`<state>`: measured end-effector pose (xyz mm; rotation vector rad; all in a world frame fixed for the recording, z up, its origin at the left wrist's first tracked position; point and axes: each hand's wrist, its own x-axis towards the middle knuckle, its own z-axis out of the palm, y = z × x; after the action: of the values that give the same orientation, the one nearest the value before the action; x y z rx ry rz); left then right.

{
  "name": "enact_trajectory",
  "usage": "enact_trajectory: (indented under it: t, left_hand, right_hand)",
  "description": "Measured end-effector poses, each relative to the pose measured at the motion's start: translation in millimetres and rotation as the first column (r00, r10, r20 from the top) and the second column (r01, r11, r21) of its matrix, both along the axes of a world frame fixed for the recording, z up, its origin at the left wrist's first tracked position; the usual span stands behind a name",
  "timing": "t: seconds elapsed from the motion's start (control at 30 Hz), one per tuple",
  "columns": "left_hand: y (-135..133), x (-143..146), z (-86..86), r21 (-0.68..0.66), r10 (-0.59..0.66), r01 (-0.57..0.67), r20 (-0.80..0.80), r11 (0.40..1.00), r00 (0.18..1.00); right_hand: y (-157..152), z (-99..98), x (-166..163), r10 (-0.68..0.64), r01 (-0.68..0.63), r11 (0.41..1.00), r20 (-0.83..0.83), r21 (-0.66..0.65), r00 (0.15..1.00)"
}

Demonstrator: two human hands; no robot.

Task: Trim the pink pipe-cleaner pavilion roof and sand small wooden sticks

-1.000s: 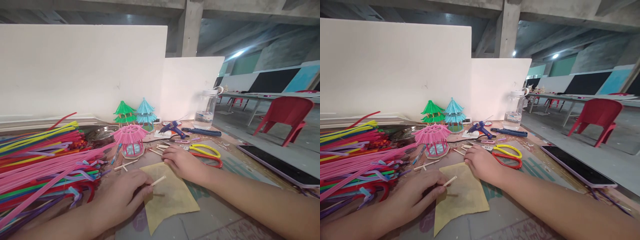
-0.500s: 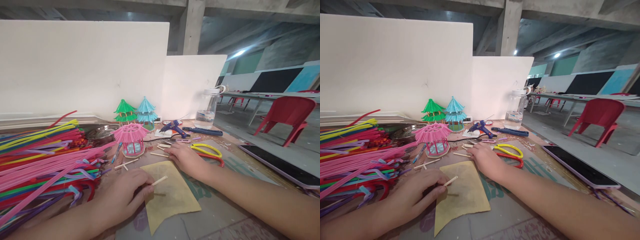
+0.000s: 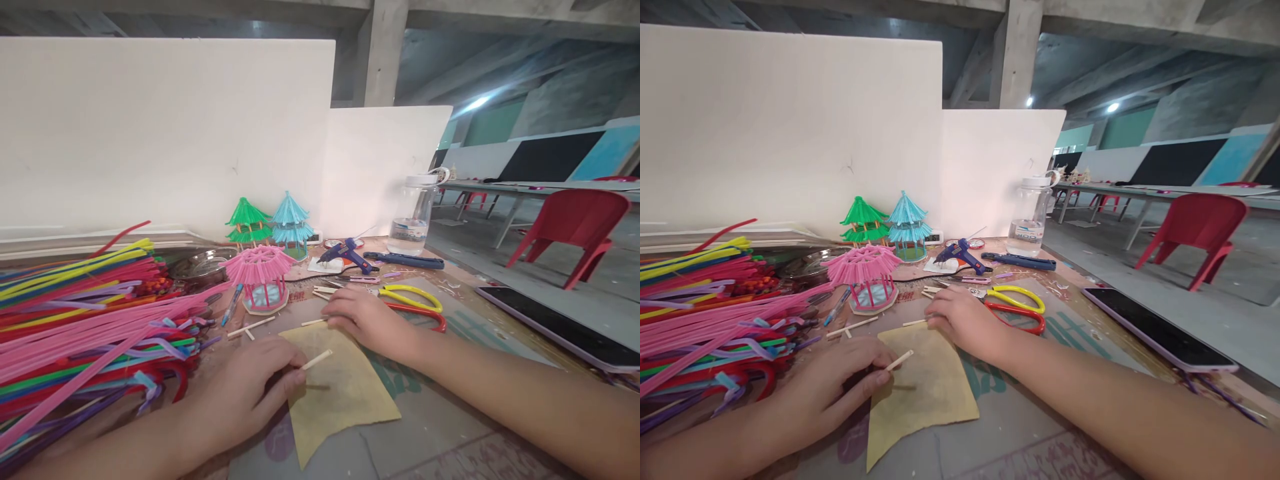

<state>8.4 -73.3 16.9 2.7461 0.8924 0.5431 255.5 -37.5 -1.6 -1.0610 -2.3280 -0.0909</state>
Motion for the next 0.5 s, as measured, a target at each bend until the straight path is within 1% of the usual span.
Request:
enact_trajectory:
  t: [0.03,0.1,0.2,0.33,0.4,0.5]
  left_hand:
    - [-0.2,-0.1,-0.1,-0.004,0.000,0.000,0.000,1.000,1.000]
    - [-0.2,-0.2,-0.4,-0.010,-0.006,0.006,0.004,1.000,1.000]
    - [0.5,0.3,-0.9,-0.016,-0.014,0.014,0.009,1.000,1.000]
    - [1.1,0.7,-1.6,-0.051,-0.031,0.031,0.015,0.998,0.999]
    - [0.9,0.7,-1.6,-0.061,-0.036,0.037,0.017,0.997,0.999]
    - [0.5,0.7,-0.9,-0.045,-0.035,0.036,0.016,0.998,0.999]
  right_hand:
    - [-1.4,0.5,-1.2,0.014,-0.014,1.000,0.027,-0.001,1.000]
    - [-3.5,1.4,-3.3,-0.001,0.002,1.000,0.050,-0.019,0.999]
    - [-4.0,1.9,-4.6,-0.053,0.054,0.996,0.016,-0.070,0.998]
    - [-0.1,-1.4,-3.3,-0.092,0.087,0.988,-0.034,-0.128,0.995]
    - [2.8,-4.3,-1.9,-0.105,0.093,0.987,-0.087,-0.132,0.991]
    - [5.5,-7.1,0.0,-0.084,0.053,0.990,-0.246,-0.130,0.966]
